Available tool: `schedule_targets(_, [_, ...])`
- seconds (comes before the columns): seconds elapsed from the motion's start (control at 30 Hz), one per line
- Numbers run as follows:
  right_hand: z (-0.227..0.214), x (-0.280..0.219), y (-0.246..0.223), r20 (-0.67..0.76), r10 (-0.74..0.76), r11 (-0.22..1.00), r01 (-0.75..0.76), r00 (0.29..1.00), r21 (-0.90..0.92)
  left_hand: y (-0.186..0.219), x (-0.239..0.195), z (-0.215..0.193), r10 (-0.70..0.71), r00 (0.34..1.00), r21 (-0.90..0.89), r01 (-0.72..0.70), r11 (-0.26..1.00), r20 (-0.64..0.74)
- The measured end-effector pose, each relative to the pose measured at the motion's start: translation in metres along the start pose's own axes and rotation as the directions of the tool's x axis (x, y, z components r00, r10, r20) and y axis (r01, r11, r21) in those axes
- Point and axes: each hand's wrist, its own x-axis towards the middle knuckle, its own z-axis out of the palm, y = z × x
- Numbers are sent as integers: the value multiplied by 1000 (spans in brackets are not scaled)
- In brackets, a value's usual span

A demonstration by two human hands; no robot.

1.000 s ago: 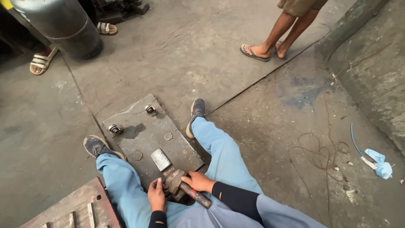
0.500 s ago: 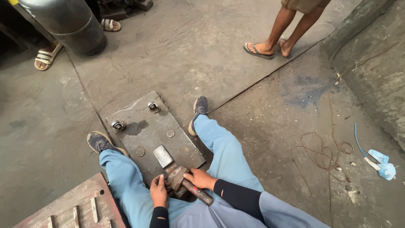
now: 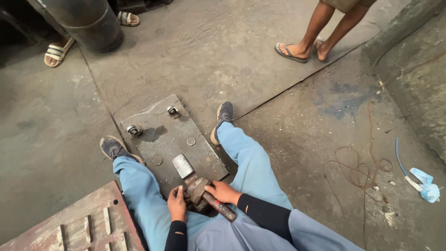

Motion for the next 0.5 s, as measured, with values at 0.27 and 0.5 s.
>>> schedule_targets(0.27, [12, 11, 15, -11, -50, 998, 51, 999, 22, -1, -1, -1, 93, 993, 106, -85, 991, -76])
schedule_targets(0.5, [9, 11, 15, -12, -40, 999, 40, 999, 17, 7, -7, 3, 31, 999, 25, -30, 999, -36])
